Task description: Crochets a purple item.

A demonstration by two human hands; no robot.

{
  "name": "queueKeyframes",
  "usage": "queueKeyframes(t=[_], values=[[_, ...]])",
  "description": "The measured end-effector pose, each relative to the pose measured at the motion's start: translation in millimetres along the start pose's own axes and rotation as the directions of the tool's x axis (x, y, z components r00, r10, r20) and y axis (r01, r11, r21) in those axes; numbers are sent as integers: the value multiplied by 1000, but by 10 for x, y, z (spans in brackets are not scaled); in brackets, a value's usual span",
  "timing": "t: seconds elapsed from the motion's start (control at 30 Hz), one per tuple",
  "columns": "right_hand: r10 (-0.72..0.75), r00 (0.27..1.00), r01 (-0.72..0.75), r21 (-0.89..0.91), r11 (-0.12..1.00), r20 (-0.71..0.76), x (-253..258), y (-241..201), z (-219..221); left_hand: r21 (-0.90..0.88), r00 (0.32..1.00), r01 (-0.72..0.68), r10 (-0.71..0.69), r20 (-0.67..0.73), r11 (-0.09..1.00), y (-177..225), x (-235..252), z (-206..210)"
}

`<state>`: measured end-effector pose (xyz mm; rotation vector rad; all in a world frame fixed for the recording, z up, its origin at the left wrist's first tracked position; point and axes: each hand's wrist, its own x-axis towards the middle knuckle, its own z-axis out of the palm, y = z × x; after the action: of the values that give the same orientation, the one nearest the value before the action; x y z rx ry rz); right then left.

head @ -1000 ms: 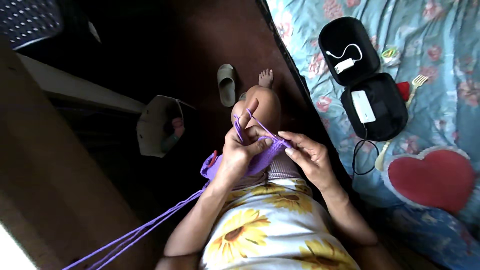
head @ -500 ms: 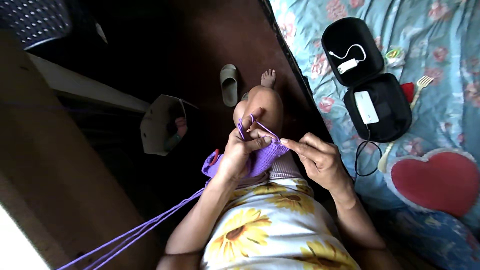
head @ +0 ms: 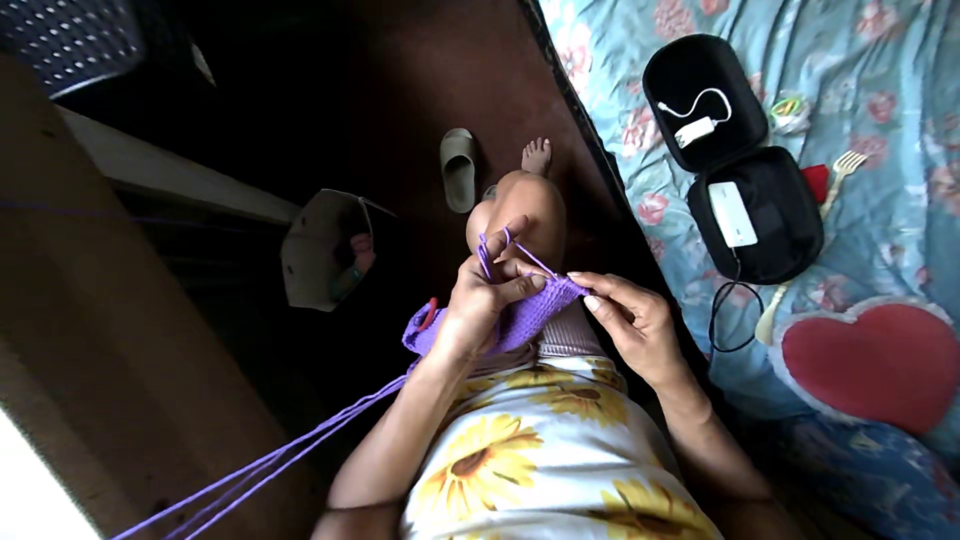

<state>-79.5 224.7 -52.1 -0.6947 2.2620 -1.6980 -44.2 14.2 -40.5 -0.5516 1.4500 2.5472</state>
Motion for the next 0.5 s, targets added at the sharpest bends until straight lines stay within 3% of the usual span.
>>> queueKeyframes(t=[0.13,0.3,0.5], values=[[-71,997,65,-168,984,-34,4,29,-16,28,1000,24,-23,-9,999,1,8,-17],[-245,969,229,-463,856,27,38,31,-79,1,999,35,-35,-7,999,1,12,-31],[-310,949,286,-587,757,62,42,-45,-83,-3,1000,6,-6,-16,1000,-12,14,-20]])
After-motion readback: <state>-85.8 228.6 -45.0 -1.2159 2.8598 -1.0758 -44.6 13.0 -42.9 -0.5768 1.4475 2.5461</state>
